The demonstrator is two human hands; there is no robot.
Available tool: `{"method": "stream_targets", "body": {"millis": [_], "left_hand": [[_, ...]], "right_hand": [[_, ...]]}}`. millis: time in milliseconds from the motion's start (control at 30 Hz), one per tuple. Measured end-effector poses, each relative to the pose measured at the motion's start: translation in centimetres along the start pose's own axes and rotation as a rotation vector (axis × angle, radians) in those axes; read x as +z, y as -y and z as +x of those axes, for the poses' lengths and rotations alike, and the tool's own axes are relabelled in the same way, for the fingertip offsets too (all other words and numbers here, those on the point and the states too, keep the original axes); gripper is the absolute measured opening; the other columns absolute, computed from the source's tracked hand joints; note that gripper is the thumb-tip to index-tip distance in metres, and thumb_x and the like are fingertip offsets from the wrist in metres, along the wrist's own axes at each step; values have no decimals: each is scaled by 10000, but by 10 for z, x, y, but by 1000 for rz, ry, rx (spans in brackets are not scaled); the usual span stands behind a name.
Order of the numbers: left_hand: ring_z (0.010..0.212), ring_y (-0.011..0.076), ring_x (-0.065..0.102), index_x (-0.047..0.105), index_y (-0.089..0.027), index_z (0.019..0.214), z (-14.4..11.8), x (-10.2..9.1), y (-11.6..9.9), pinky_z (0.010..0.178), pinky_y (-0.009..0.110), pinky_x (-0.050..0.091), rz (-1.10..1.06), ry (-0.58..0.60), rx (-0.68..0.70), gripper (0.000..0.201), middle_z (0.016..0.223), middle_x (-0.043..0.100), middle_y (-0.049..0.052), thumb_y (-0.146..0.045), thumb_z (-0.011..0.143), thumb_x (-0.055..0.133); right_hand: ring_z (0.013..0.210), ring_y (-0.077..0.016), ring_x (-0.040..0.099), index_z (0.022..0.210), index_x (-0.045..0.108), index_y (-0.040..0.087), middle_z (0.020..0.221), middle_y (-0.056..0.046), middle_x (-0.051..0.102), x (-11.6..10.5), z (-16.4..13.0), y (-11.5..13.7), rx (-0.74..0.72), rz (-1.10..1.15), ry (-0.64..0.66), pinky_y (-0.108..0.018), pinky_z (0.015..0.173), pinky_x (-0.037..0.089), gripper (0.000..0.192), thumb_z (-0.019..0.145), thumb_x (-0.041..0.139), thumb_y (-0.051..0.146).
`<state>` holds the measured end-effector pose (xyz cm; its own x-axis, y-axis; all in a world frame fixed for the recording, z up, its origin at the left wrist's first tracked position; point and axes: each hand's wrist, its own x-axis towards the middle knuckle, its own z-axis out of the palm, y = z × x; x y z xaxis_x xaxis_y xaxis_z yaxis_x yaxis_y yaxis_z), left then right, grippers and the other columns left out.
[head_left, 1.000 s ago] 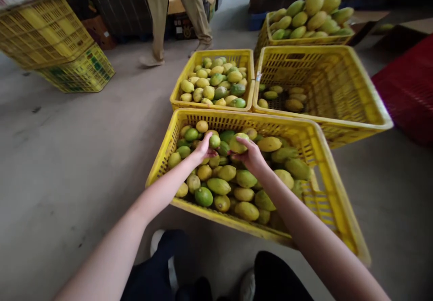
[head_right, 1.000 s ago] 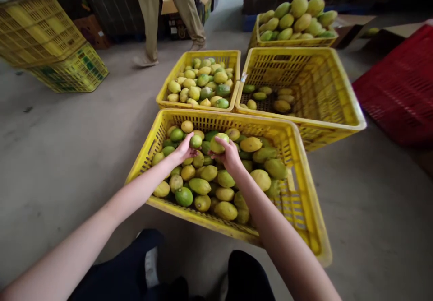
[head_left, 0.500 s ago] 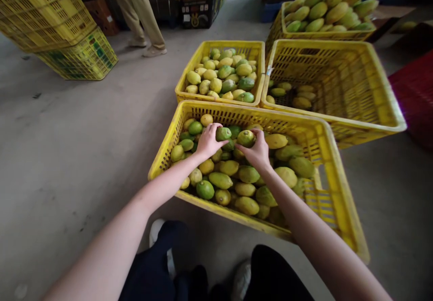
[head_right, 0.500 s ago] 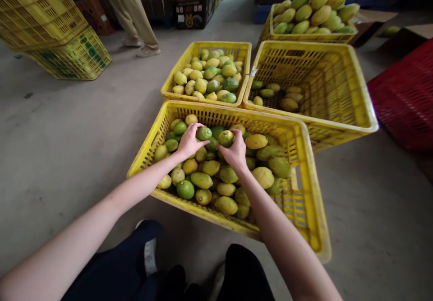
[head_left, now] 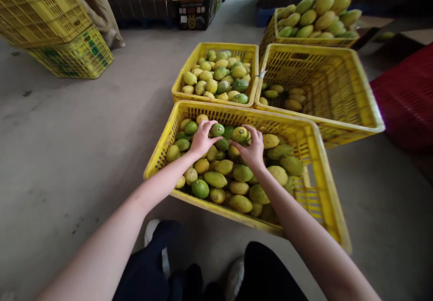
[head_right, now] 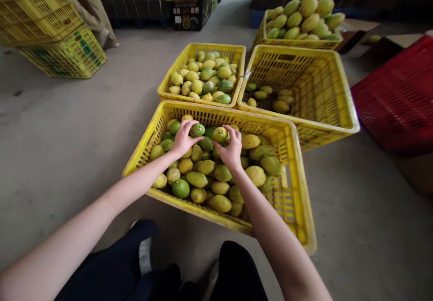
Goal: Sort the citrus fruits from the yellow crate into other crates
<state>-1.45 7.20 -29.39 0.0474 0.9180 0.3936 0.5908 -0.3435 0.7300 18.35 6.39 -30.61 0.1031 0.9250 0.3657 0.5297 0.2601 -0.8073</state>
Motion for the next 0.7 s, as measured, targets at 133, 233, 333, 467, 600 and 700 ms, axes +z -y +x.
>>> {"method": "stream_targets", "body": {"millis": [133,233,333,467,600,700], "left_hand": [[1142,262,583,609,-261,1194,2,-2,-2,1046,396,469,-26,-36,8,513,1182,591,81,-329,745,848],[1139,262,580,618,-262,1183,4,-4,-3,1049,392,457,-33,-62,12,508,1166,598,82,-350,740,849],[1134,265,581,622,-260,1179,5,-6,-4,1042,397,458,-30,-69,14,503,1160,598,83,-364,742,847],[1144,273,586,632,-251,1156,6,-8,-5,1042,414,467,-66,-83,-9,508,1164,605,93,-349,717,868],[1123,262,613,654,-243,1094,9,-7,-7,1024,405,494,-233,-99,-158,510,1168,631,82,-306,655,906],[1049,227,663,648,-228,1067,12,-5,-12,988,377,528,-541,-89,-354,489,1122,668,53,-284,653,902]], "right_hand": [[1135,-299,565,1231,594,235,1206,-100,592,2,0,-3,23,70,-23,-516,1003,480,587,701,757,429],[1133,-293,572,1251,584,226,1235,-107,592,3,0,-5,46,118,-36,-511,1003,485,619,694,768,422],[1164,-298,558,1265,582,221,1259,-120,583,2,0,-4,61,137,-42,-481,965,515,640,687,777,412],[1197,-307,543,1259,586,220,1275,-123,572,0,2,-4,66,140,-54,-470,945,530,641,676,782,401],[1185,-293,560,1241,565,222,1278,-113,573,0,3,-3,101,206,-65,-471,966,524,660,646,794,393],[1088,-264,614,1188,532,225,1206,-91,601,0,3,2,184,312,-94,-435,922,551,706,575,841,390]]}}
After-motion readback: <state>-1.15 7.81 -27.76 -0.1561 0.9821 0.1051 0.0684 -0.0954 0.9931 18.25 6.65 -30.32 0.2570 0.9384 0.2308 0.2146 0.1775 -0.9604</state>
